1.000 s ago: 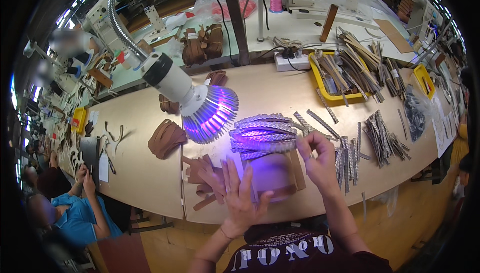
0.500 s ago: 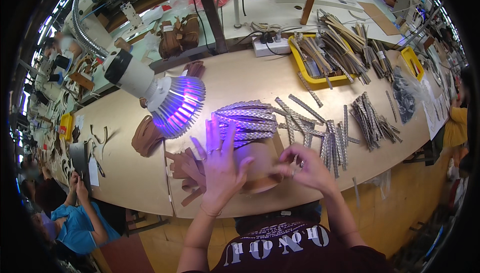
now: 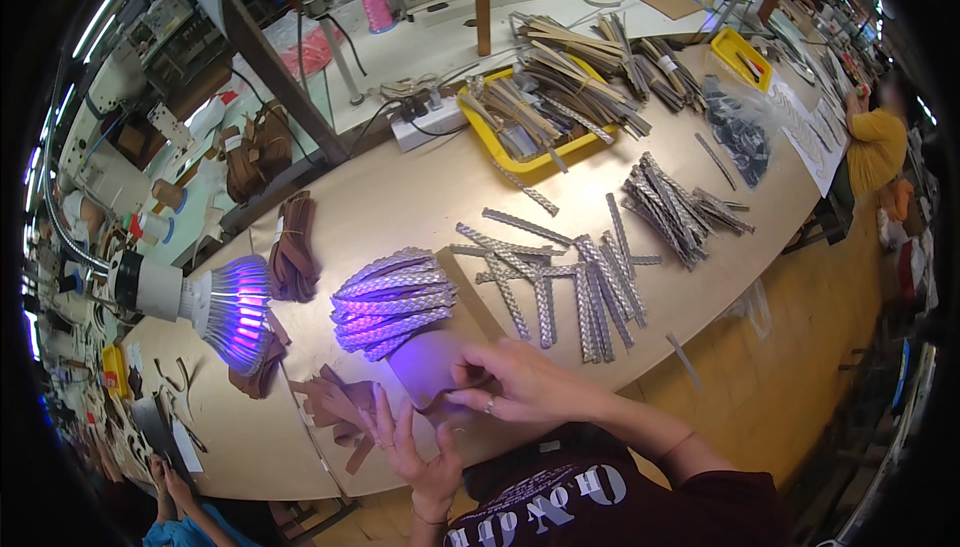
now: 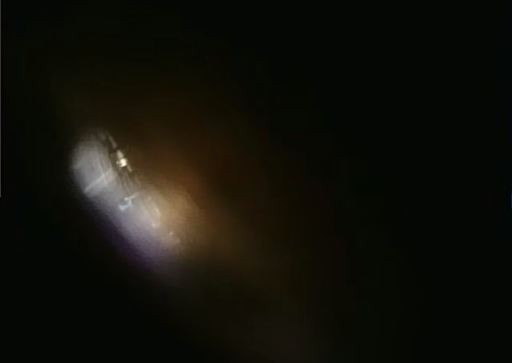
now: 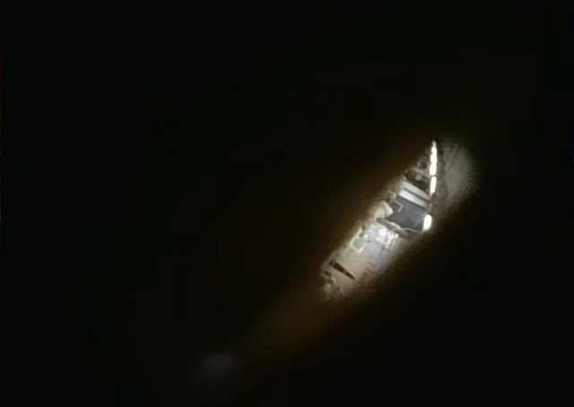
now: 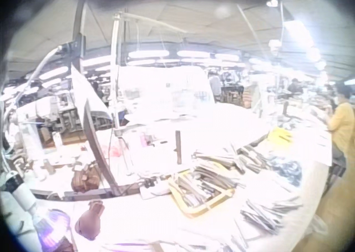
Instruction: The person repeatedly picks up silver braided cords and wraps them around a cardboard form on the table. The person handles the cords one at a time, aligning and winding them under a purple work lamp.
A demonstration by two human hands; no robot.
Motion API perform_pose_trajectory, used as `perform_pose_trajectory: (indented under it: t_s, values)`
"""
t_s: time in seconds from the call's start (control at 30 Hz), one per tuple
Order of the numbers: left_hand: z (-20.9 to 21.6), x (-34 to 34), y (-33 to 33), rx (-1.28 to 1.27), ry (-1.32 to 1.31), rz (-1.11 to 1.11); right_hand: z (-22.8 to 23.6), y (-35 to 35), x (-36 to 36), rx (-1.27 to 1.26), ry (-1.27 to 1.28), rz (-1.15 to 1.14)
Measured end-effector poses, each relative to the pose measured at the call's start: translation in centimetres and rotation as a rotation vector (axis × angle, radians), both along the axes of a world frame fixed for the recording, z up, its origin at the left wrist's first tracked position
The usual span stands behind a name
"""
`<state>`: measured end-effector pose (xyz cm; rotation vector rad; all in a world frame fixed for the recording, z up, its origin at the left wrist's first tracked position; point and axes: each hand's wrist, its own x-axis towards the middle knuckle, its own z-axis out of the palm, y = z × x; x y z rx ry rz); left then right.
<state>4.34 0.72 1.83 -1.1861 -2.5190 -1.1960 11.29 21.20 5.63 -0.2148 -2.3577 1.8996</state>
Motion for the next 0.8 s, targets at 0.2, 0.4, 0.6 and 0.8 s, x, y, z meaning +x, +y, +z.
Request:
perform_pose_trajectory:
  t_s: [0.2, 0.4, 0.6, 0.8]
  values:
    - [0.5, 0.9, 1.4, -0.159, 0.048, -0.138, -1.6, 2.2, 0.0, 0.035, -0.076, -0.107]
    - [0.7, 1.2, 2.1, -0.289, 0.003, -0.162, -2.9, 4.3, 3.5, 0.267, -0.064, -0.476]
    - [0.5, 1.9, 1.7, -0.247, 0.003, -0.109, -4.3, 8.6, 9.9, 0.566, -0.379, -0.99]
    - [-0.1, 2.4, 1.5, -0.174, -0.058, -0.047, -6.8, 9.1, 10.9, 0.709, -0.481, -0.974]
